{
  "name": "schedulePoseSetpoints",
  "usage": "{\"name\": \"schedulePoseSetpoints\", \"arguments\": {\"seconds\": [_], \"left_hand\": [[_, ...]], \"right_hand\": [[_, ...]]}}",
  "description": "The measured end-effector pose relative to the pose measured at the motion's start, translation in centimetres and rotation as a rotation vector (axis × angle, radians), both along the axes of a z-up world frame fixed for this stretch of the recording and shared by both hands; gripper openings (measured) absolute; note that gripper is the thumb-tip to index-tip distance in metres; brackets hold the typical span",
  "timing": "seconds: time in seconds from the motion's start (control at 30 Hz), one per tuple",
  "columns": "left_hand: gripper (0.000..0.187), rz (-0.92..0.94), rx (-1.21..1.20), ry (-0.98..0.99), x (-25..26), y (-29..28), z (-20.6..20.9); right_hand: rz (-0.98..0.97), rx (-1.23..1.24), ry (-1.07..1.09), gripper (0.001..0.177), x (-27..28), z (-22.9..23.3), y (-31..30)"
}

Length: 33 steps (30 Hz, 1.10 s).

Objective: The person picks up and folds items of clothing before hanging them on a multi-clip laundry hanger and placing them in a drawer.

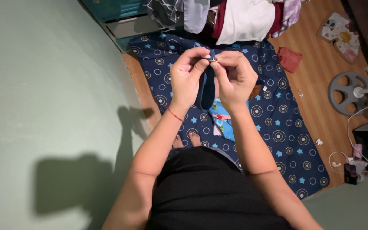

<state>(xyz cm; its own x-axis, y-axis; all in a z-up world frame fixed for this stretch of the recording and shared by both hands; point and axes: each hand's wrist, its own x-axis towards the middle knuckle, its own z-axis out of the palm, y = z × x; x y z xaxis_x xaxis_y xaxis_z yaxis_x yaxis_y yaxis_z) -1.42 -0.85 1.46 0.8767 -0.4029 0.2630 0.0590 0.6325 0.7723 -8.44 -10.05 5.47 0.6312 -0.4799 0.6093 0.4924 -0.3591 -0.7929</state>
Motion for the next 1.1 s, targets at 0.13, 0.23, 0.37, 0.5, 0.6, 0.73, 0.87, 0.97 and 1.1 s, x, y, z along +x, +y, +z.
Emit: {"name": "schedulePoseSetpoints", "arguments": {"seconds": [0.13, 0.23, 0.37, 0.5, 0.6, 0.73, 0.87, 0.97, 1.1], "left_hand": [[0.018, -0.044, -0.086, 0.108, 0.0, -0.1, 0.2], [0.018, -0.060, -0.083, 0.139, 0.3, 0.1, 0.5], [0.017, -0.060, -0.075, 0.115, 0.9, 0.6, 0.9], [0.016, -0.036, 0.020, -0.058, 1.1, 1.1, 2.0], [0.016, -0.055, 0.114, -0.151, 0.7, 2.0, 3.1], [0.016, -0.030, 0.138, -0.177, 0.2, 2.1, 4.6], [0.012, 0.107, 0.251, -0.327, 0.0, 2.2, 5.2], [0.009, 0.176, 0.314, -0.377, -0.2, 2.0, 5.0], [0.009, 0.174, 0.232, -0.378, -0.2, 1.7, 3.7]], "right_hand": [[0.020, 0.040, -0.015, 0.014, 0.1, -0.6, 0.2], [0.025, 0.026, -0.013, 0.014, 0.0, -0.6, 0.1], [0.073, 0.132, 0.036, 0.013, 0.0, -0.4, 0.1], [0.030, -0.014, -0.004, 0.014, 0.1, 0.1, 0.0], [-0.016, -0.011, -0.024, 0.014, 0.4, 0.3, 0.2], [-0.123, -0.137, -0.107, 0.017, 0.3, 0.8, 1.0], [-0.222, -0.262, -0.180, 0.019, 0.6, 1.0, 1.4], [-0.308, -0.249, -0.229, 0.020, 1.0, 1.1, 1.3], [-0.299, -0.337, -0.253, 0.019, 1.3, 1.4, 1.0]]}}
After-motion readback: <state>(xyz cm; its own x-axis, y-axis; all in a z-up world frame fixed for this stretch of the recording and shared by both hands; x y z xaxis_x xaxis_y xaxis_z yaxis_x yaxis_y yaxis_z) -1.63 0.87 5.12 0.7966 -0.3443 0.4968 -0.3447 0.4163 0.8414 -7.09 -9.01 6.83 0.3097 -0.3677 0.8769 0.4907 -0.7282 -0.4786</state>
